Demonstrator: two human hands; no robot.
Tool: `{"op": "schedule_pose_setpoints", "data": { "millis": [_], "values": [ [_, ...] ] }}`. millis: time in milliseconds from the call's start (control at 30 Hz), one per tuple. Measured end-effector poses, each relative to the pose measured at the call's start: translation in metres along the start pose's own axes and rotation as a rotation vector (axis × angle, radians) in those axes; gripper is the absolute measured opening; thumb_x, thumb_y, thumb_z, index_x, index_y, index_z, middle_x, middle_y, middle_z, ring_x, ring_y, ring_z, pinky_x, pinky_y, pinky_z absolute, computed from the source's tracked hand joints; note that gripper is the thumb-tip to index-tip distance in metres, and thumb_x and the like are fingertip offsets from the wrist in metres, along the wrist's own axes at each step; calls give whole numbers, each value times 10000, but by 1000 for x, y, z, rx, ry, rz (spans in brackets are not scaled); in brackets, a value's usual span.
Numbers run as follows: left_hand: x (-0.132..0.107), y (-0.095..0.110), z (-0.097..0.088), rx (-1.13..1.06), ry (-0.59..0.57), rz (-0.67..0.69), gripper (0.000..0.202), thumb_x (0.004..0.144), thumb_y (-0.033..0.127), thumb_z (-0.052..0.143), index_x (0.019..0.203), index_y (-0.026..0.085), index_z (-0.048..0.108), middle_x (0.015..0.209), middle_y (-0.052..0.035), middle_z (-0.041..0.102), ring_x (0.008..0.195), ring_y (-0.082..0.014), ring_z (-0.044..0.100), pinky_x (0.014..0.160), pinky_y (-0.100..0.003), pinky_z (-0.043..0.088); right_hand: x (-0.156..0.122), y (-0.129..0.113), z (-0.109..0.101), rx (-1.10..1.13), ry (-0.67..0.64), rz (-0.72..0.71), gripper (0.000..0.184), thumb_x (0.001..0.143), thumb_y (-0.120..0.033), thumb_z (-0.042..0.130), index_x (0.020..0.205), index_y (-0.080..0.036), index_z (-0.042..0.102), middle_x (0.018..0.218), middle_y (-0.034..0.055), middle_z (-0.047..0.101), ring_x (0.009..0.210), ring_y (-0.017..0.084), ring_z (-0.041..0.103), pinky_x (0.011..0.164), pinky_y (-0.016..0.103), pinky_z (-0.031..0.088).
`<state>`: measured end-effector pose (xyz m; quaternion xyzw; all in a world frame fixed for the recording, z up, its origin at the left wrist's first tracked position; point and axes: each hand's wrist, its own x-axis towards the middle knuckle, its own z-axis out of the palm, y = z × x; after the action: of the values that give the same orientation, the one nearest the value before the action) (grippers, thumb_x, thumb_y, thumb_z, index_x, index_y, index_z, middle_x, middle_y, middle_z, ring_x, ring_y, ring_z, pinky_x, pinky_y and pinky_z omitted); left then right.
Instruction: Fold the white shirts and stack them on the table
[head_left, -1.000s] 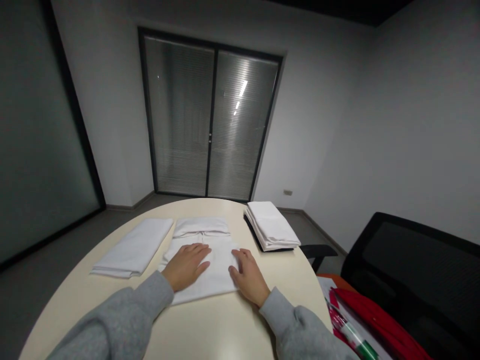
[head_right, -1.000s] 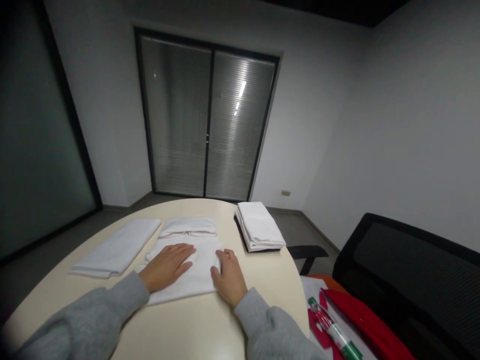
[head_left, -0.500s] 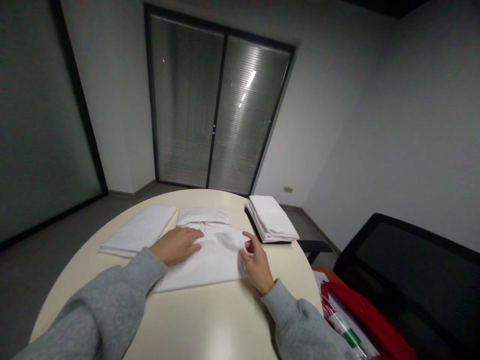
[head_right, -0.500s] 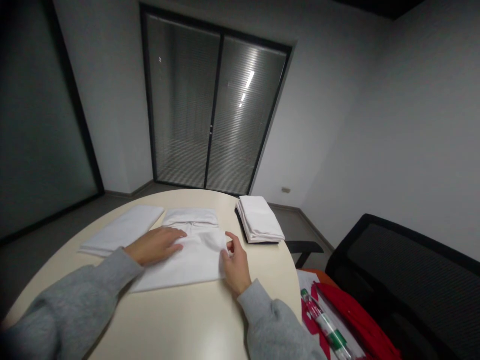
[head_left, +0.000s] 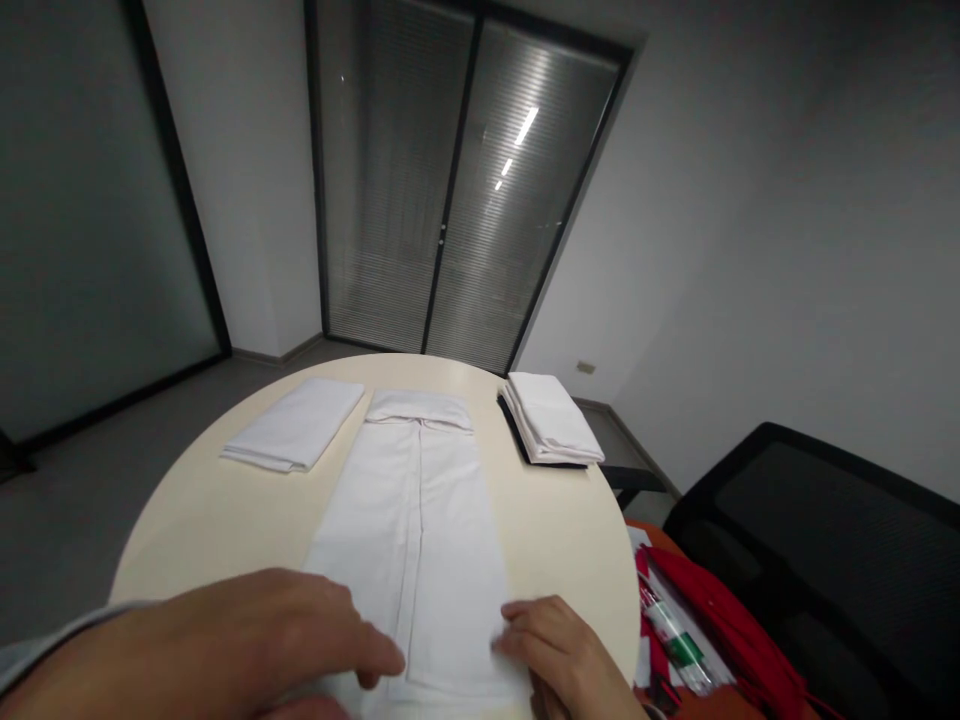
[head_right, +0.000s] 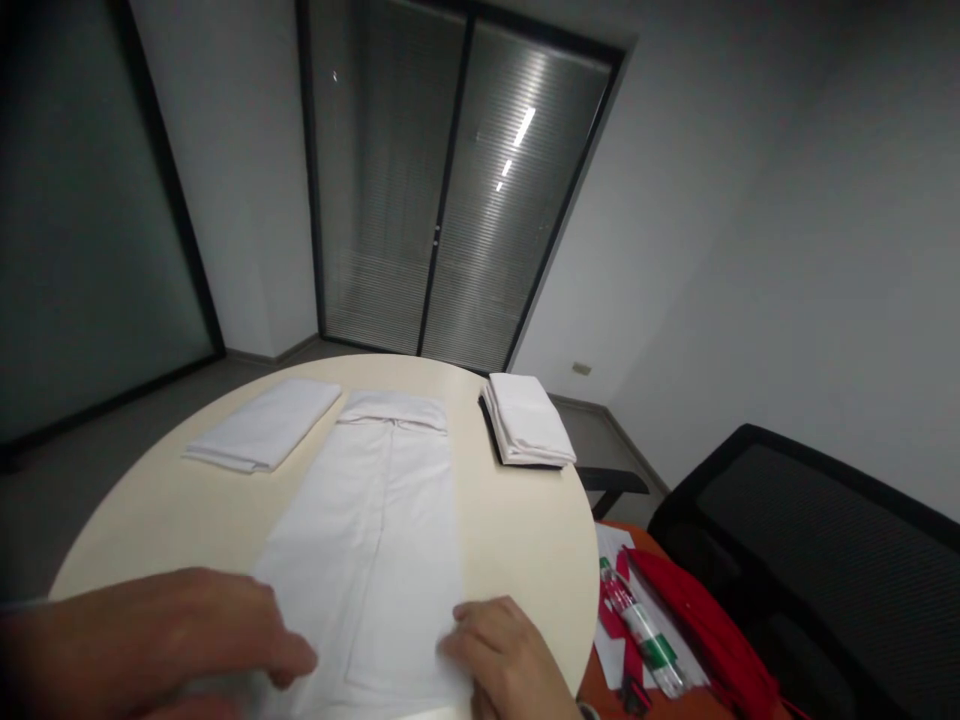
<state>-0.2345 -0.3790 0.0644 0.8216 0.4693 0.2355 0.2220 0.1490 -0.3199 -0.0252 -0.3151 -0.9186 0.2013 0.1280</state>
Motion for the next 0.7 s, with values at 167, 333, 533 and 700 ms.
{"op": "schedule_pose_setpoints", "data": {
  "millis": [167,333,533,700],
  "values": [
    [88,-34,-22,-138,-199,33,397,1069,434,399,1160,257,743,1121,-30,787,1059,-206,705,996,-304,505,25,-15,-15,-81,104,-138,469,899,-66,430,1284,-217,652,1251,101,723,1183,237,646,1029,429,511],
    [182,-120,21,259,-120,-94,357,1030,305,393,1128,211,723,1175,-78,766,1102,-224,682,1014,-328,485,83,-30,-14,-158,-9,-101,464,993,-284,554,1457,-267,547,1580,72,513,1497,294,401,1240,539,326],
    [242,-176,29,413,-13,-150,309,961,185,437,1063,217,726,1194,-108,727,1133,-260,648,1041,-410,464,107,-11,14,-110,-185,-173,575,1038,-538,486,1573,-349,394,1666,42,398,1553,284,322,1279,595,206],
    [284,-200,3,523,96,-150,381,925,109,483,1237,207,678,1473,-97,614,1425,-302,456,1249,-581,124,106,19,50,-199,-14,-250,592,1019,-620,501,1550,-371,416,1618,30,477,1506,287,409,1247,588,307]
  ]
}}
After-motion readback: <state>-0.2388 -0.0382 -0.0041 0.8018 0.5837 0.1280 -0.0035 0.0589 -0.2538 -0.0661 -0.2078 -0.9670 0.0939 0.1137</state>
